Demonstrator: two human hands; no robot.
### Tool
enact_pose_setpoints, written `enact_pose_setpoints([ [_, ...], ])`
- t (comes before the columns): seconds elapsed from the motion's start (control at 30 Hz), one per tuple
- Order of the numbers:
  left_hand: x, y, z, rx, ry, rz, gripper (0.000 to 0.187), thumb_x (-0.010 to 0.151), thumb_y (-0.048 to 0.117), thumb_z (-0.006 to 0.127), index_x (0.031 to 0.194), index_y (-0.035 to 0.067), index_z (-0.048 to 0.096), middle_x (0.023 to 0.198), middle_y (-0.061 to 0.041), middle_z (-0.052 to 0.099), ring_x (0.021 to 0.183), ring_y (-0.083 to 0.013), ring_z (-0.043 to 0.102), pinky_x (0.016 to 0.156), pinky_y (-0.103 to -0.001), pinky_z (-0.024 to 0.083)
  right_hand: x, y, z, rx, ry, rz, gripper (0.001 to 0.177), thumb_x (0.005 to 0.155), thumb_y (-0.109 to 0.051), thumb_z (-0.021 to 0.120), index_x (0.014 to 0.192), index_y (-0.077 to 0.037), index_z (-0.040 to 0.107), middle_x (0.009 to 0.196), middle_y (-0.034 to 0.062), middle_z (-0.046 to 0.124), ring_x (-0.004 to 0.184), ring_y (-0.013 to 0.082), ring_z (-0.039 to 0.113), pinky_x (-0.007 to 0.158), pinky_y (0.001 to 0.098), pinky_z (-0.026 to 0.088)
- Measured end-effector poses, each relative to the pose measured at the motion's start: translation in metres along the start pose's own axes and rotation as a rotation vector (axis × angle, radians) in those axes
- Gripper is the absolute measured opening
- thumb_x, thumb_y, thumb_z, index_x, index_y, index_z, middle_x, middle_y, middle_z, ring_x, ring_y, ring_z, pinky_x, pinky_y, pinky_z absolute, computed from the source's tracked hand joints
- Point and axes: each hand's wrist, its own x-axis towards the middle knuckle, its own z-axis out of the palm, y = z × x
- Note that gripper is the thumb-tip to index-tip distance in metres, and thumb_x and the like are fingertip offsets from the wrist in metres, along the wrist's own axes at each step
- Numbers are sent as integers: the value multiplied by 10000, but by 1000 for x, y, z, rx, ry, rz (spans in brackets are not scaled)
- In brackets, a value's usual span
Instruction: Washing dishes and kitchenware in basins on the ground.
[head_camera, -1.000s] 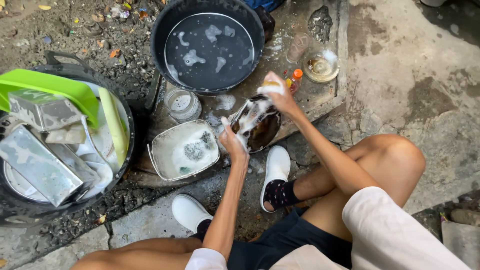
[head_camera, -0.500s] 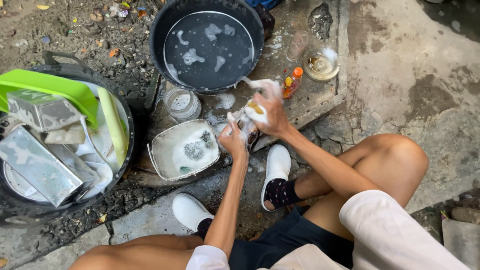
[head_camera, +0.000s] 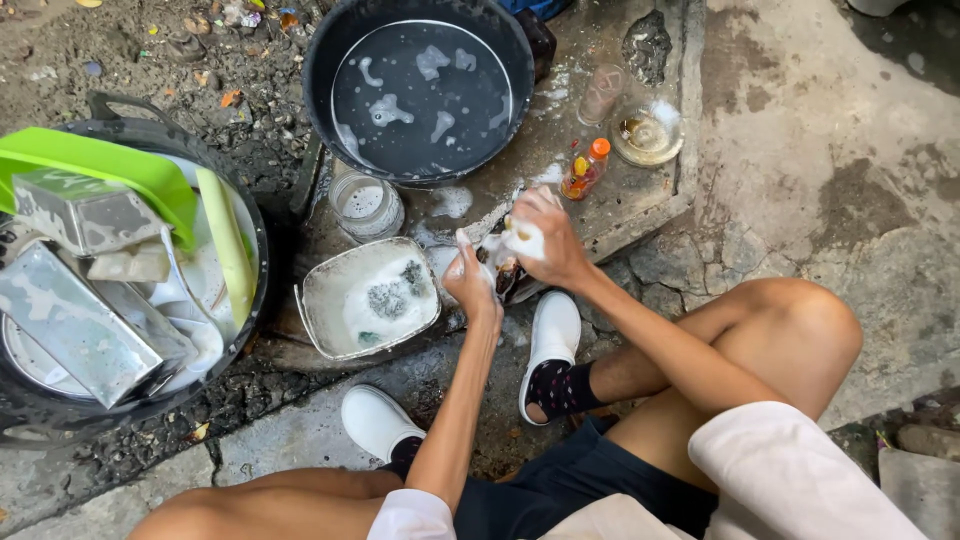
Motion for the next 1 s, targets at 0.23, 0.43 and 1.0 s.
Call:
enact_pose_setpoints([
  [0.23, 14, -8, -16, -123, -79, -123, 380, 1004, 381, 718, 743, 161, 551, 710, 51, 523, 592, -78, 449, 537, -278, 363, -57, 132, 34, 541, 46, 643, 105, 849, -117, 571, 921, -42, 557, 882, 65, 571, 844, 207, 560, 795, 340, 468],
  [0.43, 24, -32, -34, -246, -163, -452, 511, 951, 579, 487, 1117, 120, 641, 1209, -99, 674, 1084, -271, 643, 954, -497, 504, -36, 134, 34, 900, 3, 808, 106, 882, -137, 598, 915, -46, 554, 881, 40, 580, 817, 159, 549, 783, 313, 497],
  [1.0, 7, 3, -5, 195, -383, -111, 791, 810, -31, 326, 1562, 211, 276, 1615, -234, 273, 1436, -387, 368, 1124, -591, 426, 22, 59, -34, 30, -151, 763, 263, 736, -146, 765, 904, -25, 604, 944, 88, 607, 784, 193, 625, 613, 374, 558],
])
